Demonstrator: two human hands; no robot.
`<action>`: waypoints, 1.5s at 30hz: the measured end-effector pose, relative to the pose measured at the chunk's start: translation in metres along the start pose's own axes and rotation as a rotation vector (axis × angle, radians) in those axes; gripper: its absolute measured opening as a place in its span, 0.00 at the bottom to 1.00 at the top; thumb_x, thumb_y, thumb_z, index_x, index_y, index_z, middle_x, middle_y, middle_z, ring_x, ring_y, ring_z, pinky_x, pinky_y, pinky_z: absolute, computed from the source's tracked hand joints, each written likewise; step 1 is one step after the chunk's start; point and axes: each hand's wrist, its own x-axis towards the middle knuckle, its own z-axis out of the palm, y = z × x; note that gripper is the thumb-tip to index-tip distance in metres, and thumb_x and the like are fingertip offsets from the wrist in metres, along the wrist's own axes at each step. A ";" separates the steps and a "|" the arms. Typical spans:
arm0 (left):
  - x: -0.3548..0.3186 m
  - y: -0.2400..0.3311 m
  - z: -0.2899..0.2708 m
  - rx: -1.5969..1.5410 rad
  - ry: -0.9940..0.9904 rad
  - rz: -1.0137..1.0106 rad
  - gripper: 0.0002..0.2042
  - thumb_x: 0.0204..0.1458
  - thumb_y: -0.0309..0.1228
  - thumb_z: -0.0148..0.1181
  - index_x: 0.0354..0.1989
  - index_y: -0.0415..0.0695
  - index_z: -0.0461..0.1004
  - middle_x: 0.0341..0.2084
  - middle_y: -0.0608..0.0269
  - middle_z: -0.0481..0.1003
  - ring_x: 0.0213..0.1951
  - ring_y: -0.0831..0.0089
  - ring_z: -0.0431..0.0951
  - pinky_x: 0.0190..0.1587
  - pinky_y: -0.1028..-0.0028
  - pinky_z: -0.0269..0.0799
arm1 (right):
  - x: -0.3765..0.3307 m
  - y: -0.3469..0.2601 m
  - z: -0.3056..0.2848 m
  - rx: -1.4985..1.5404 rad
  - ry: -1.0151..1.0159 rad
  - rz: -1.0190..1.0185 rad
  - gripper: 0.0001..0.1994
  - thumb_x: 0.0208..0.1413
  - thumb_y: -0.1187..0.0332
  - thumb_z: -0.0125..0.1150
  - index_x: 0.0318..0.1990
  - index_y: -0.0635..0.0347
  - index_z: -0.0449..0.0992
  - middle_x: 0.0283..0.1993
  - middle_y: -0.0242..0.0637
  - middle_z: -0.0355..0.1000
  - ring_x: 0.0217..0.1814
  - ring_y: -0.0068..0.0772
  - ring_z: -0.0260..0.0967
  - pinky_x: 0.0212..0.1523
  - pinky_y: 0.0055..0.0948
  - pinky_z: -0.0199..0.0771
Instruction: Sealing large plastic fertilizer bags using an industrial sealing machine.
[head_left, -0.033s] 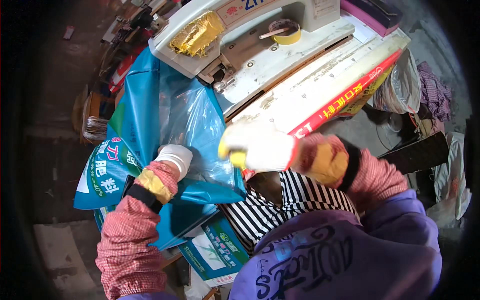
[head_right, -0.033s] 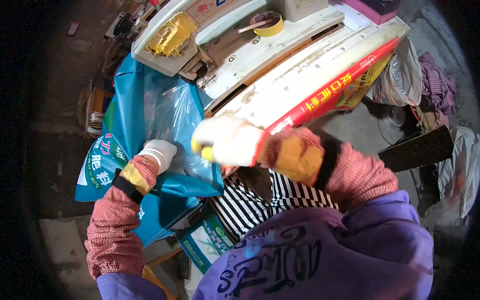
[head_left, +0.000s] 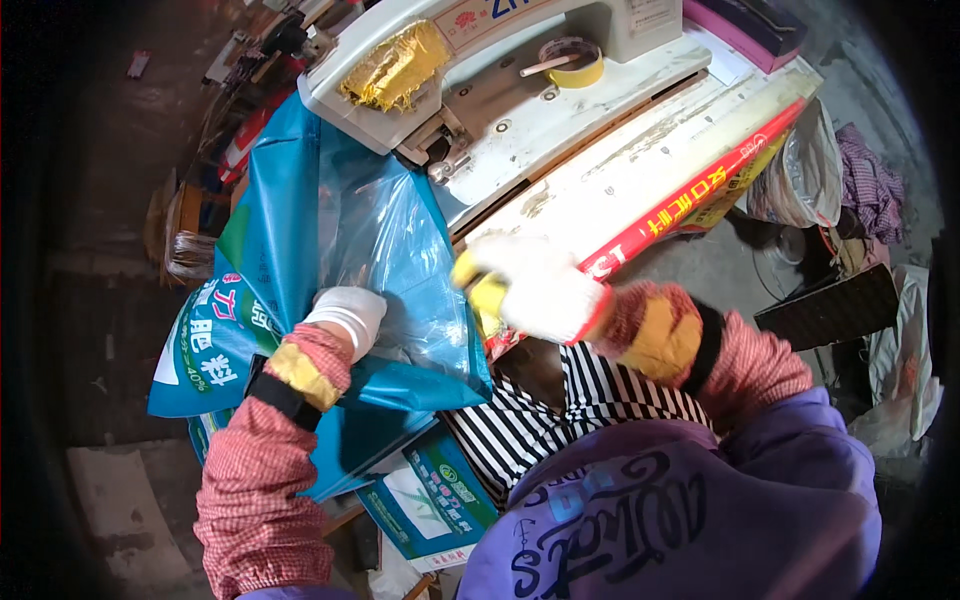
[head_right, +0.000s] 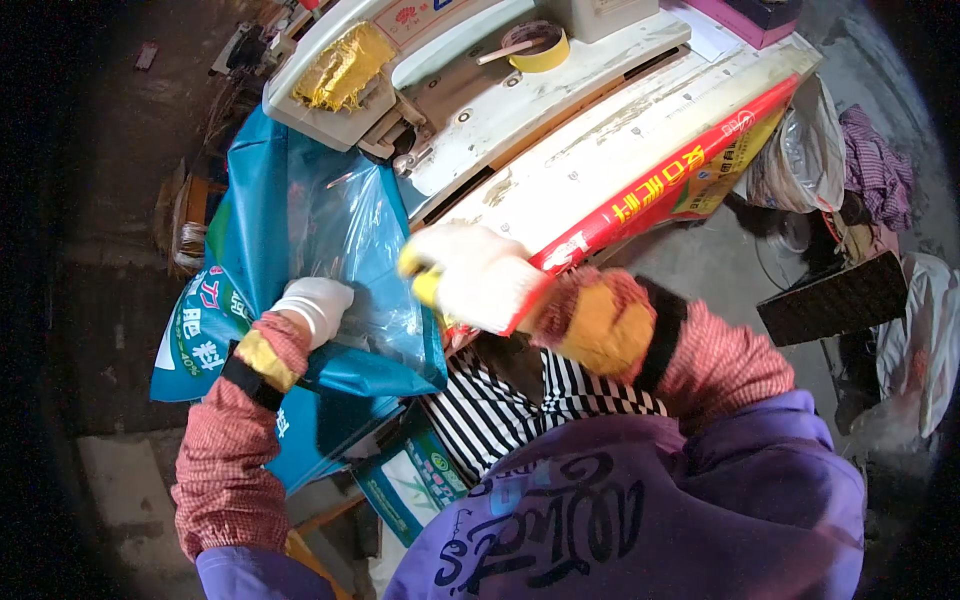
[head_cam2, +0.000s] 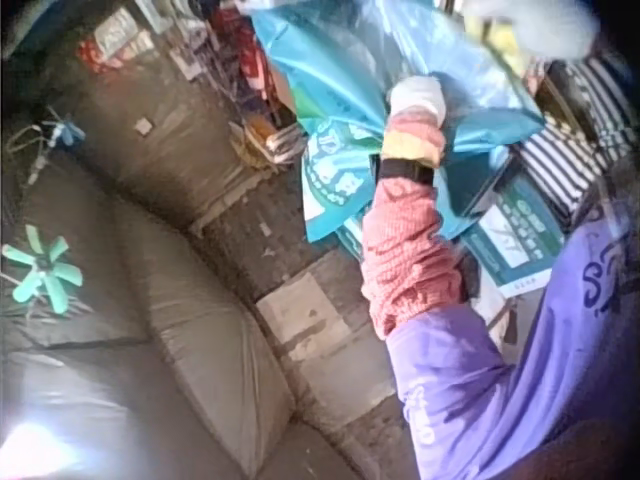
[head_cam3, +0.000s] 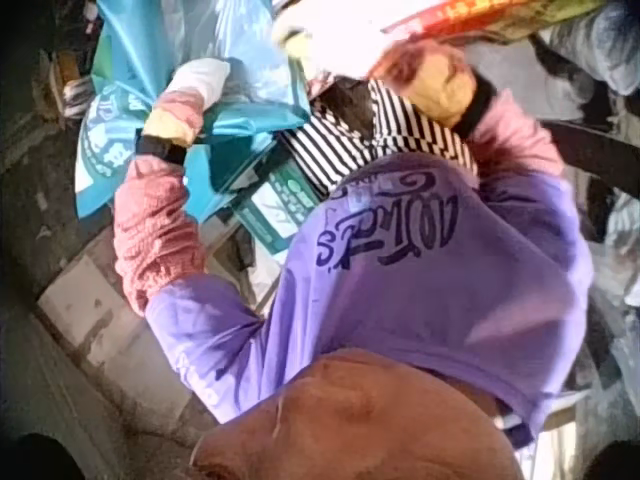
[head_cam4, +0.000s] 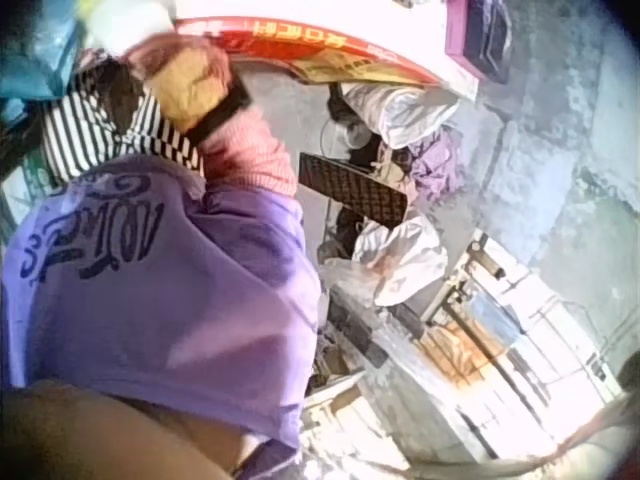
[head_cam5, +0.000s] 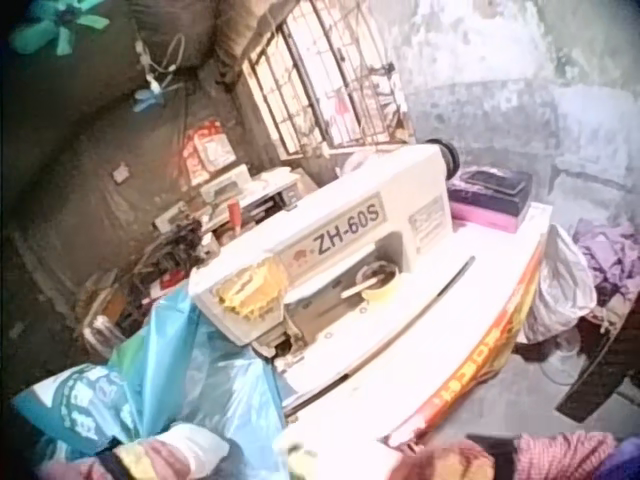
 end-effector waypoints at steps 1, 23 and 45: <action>-0.008 -0.002 -0.003 -0.095 0.085 0.046 0.13 0.47 0.26 0.59 0.42 0.41 0.78 0.35 0.53 0.79 0.41 0.57 0.79 0.43 0.64 0.74 | -0.008 0.000 0.005 0.128 -0.049 0.280 0.10 0.53 0.70 0.58 0.41 0.65 0.74 0.37 0.43 0.74 0.35 0.37 0.74 0.39 0.30 0.74; -0.074 0.023 -0.017 -0.538 0.103 0.342 0.22 0.52 0.31 0.53 0.56 0.38 0.66 0.23 0.47 0.75 0.28 0.50 0.76 0.31 0.61 0.70 | -0.029 -0.010 0.065 1.256 -0.075 0.892 0.23 0.60 0.47 0.52 0.47 0.60 0.71 0.38 0.41 0.74 0.29 0.33 0.73 0.28 0.27 0.76; -0.062 0.040 0.007 -0.304 0.046 0.409 0.24 0.55 0.31 0.45 0.61 0.36 0.59 0.39 0.42 0.75 0.36 0.49 0.77 0.37 0.60 0.75 | -0.030 0.011 0.075 1.213 -0.161 0.844 0.26 0.58 0.42 0.52 0.35 0.60 0.72 0.22 0.35 0.68 0.19 0.28 0.64 0.19 0.27 0.66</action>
